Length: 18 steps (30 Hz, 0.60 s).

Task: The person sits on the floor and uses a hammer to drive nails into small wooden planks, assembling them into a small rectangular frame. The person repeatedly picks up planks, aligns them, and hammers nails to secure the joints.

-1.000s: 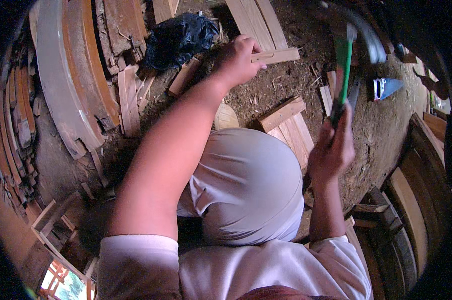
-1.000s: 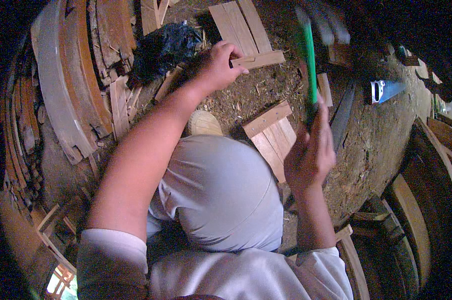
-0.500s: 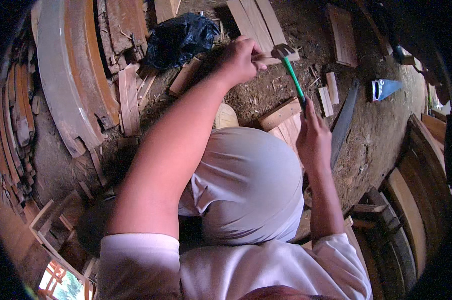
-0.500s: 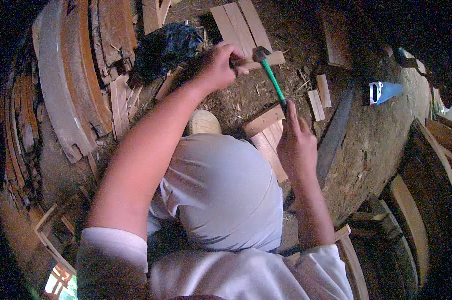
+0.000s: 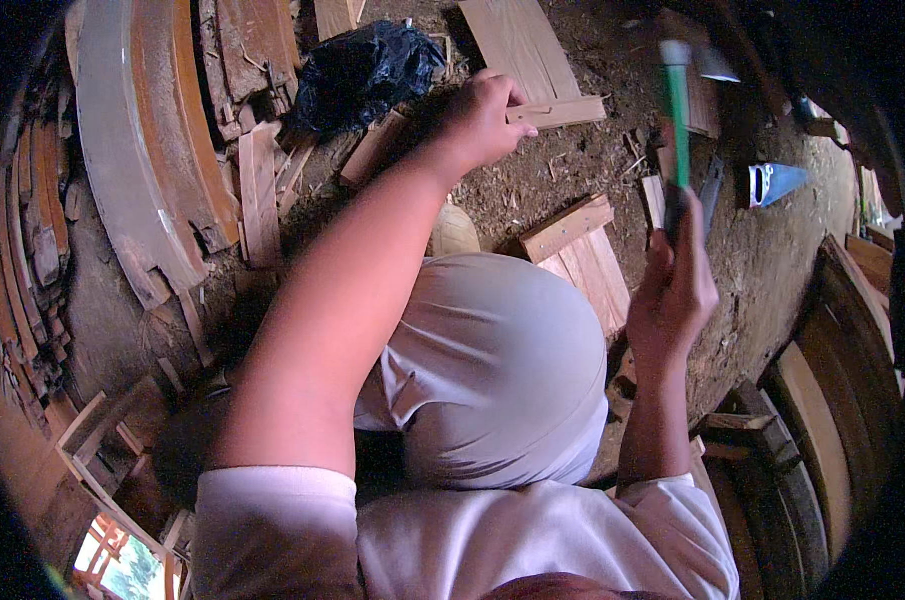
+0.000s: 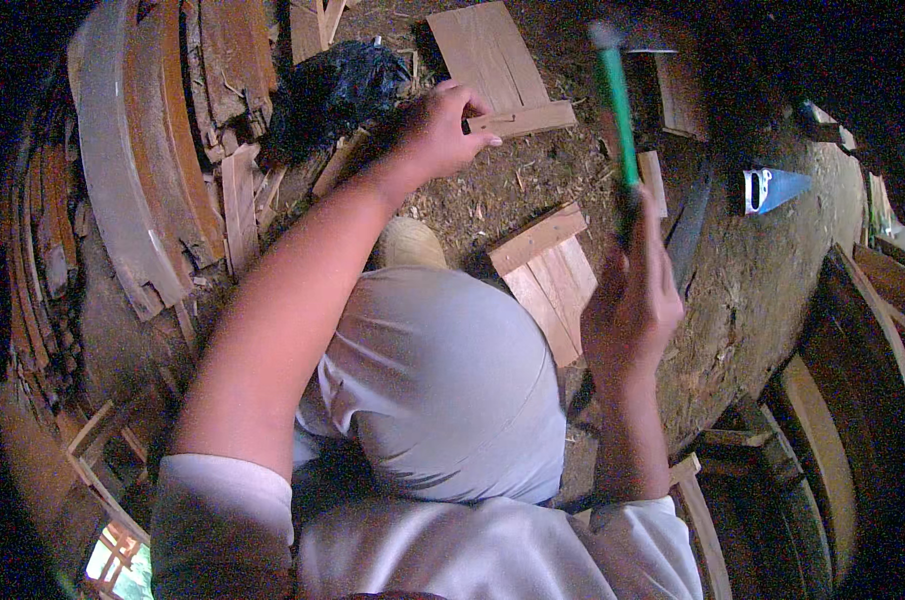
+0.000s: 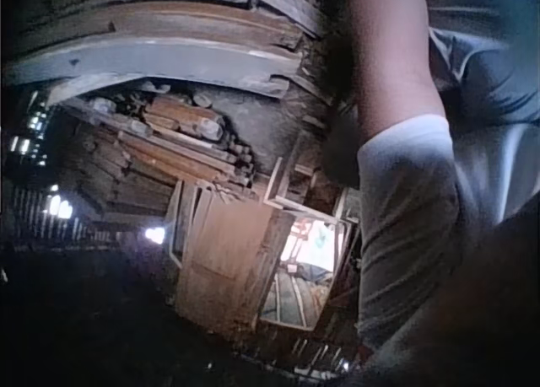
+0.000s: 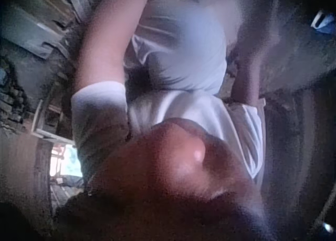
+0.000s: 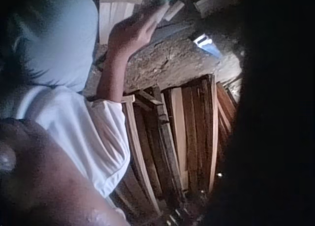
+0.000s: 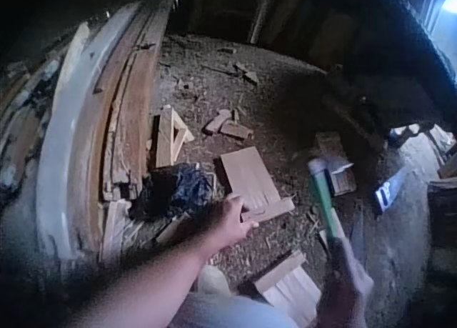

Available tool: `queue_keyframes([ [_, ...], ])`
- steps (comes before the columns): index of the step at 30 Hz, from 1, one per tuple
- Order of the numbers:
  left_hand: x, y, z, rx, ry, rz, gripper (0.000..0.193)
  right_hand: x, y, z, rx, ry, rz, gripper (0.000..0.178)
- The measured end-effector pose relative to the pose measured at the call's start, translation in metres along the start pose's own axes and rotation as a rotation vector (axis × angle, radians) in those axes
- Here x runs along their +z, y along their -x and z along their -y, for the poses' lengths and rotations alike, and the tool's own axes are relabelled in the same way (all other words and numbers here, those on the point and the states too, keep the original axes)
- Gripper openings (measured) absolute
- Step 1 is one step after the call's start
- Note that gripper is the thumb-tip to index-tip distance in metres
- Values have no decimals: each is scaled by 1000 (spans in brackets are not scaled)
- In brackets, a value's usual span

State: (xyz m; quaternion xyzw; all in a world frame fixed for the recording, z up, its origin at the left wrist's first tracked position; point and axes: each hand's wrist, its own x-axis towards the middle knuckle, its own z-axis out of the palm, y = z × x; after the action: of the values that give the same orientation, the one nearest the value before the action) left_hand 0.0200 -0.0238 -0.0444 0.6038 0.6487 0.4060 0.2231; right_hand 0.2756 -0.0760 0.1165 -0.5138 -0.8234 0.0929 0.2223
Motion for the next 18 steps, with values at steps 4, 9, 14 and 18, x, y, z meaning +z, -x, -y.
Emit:
queue_keyframes([
  [4,2,-5,-3,8,29,7,41,18,7,-4,18,10,48,49],
  [9,-1,-14,-2,34,12,9,41,8,-2,-10,39,40,228,55],
  [14,1,-2,-4,1,19,-6,43,20,13,-17,356,-619,-230,52],
  [18,4,-4,-7,9,34,10,42,34,16,-27,93,120,360,56],
])
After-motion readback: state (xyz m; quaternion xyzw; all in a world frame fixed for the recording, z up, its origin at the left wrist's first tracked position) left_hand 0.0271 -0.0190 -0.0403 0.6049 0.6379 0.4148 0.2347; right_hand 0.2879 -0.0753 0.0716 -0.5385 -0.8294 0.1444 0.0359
